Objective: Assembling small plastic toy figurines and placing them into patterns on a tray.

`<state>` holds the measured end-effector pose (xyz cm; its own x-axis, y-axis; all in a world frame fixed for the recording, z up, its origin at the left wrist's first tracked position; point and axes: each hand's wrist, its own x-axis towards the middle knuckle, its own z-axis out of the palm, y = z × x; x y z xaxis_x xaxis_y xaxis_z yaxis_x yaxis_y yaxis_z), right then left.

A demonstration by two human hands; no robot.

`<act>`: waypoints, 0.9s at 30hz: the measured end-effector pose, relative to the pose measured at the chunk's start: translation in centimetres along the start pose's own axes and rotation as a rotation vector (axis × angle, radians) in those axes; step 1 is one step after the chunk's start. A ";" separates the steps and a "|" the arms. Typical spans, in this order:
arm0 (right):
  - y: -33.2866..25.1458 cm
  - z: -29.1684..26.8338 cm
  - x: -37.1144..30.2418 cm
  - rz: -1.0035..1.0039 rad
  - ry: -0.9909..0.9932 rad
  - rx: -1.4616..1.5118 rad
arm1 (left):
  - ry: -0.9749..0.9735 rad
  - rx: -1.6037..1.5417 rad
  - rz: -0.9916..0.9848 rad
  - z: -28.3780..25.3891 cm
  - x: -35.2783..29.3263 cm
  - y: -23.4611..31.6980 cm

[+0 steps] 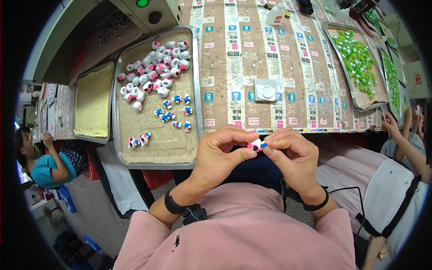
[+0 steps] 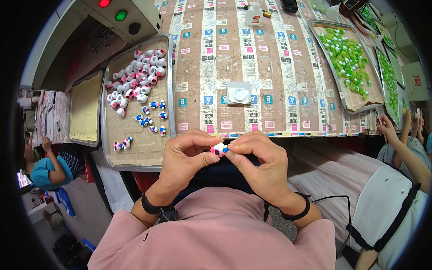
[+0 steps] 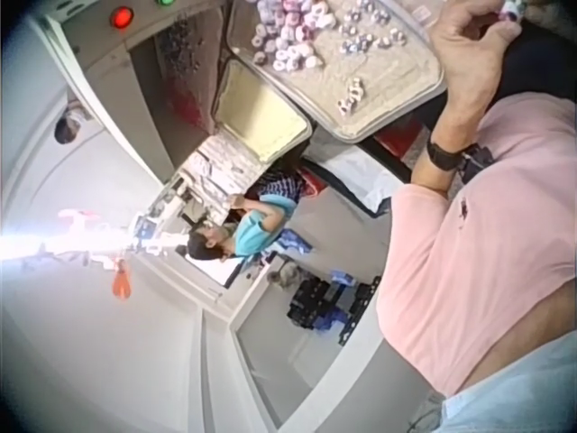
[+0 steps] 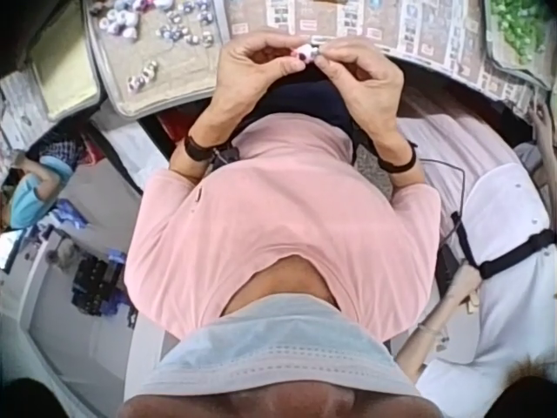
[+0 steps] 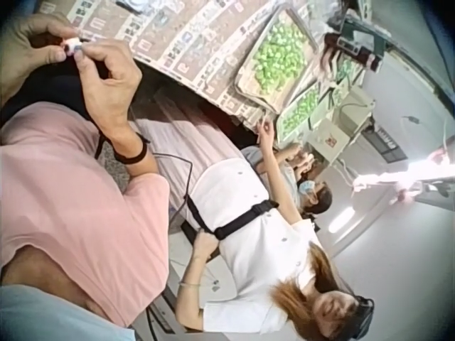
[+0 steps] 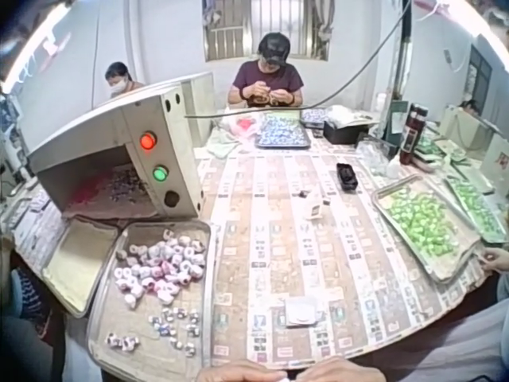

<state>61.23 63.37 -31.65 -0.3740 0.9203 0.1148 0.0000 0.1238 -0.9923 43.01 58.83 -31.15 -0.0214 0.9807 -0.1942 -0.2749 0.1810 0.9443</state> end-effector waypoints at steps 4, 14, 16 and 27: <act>-0.1 0.1 -0.1 0.000 -0.007 0.008 | -0.008 -0.001 0.009 -0.2 -0.1 0.1; -0.4 0.5 -0.2 -0.082 -0.015 -0.048 | -0.031 0.005 0.030 -0.6 -0.5 0.3; -0.7 0.6 -0.2 -0.128 -0.016 -0.063 | -0.045 -0.015 0.080 -0.6 -0.6 0.5; -2.1 0.9 0.3 -0.235 -0.018 -0.222 | -0.095 -0.051 0.155 -1.4 -1.2 1.4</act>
<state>60.27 63.02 -29.59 -0.4045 0.8504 0.3366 0.1132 0.4117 -0.9042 41.32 57.77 -29.96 0.0226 0.9996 -0.0194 -0.3238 0.0256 0.9458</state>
